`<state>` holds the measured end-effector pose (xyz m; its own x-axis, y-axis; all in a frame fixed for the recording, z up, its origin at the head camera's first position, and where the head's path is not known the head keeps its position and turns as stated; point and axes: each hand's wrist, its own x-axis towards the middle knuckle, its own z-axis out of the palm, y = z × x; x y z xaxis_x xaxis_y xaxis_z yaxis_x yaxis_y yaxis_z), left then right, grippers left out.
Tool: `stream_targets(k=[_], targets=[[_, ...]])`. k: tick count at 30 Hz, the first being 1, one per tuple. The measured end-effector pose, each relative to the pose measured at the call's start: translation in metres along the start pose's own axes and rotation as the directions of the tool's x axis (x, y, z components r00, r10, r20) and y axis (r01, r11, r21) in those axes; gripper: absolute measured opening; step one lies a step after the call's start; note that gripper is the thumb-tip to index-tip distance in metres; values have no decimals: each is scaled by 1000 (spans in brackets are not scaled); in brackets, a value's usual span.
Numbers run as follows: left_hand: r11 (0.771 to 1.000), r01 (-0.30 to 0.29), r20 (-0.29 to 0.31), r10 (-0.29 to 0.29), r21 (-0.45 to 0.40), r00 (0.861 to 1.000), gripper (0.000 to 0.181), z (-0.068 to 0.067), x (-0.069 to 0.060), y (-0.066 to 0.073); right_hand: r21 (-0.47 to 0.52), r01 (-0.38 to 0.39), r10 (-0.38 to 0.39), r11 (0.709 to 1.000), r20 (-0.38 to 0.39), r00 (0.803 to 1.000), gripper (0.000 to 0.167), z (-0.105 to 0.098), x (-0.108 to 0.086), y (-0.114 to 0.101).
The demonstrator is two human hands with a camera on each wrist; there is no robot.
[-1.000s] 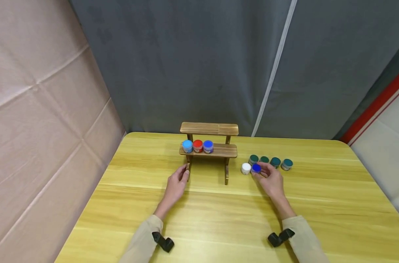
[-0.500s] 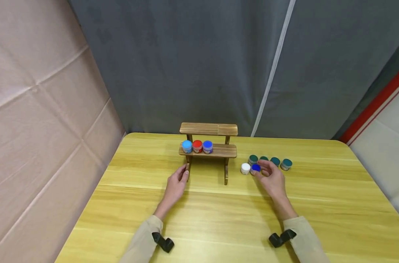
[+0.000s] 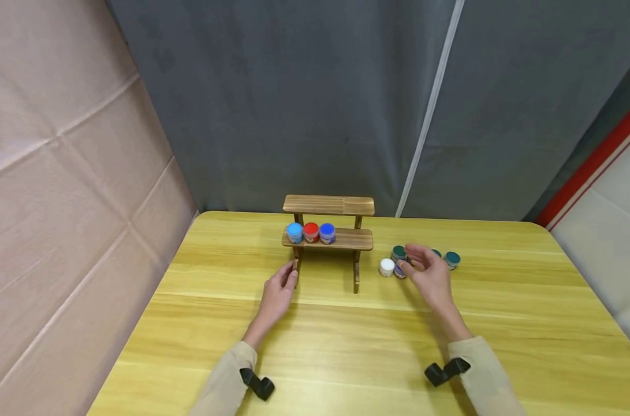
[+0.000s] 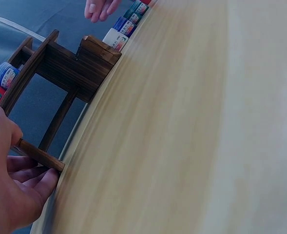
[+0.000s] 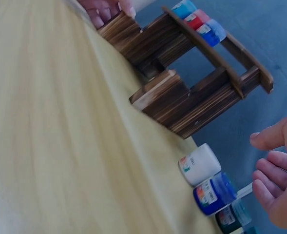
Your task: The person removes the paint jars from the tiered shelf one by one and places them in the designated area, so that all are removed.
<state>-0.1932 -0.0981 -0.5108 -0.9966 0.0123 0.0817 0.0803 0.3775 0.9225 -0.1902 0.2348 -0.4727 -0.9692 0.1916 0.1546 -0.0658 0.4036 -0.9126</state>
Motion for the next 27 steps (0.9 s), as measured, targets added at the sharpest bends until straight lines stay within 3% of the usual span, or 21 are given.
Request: stream_targets(k=[15,27], targets=[[1000,5,4,-4,-6,1000,45,-1,0,1,113,22,-28,993,51,998,47,-2,-2,-32],[1000,9,9,-9,-12,1000,47,-1,1,0,154,34,-45,987,69,997,46,11,1,-45]])
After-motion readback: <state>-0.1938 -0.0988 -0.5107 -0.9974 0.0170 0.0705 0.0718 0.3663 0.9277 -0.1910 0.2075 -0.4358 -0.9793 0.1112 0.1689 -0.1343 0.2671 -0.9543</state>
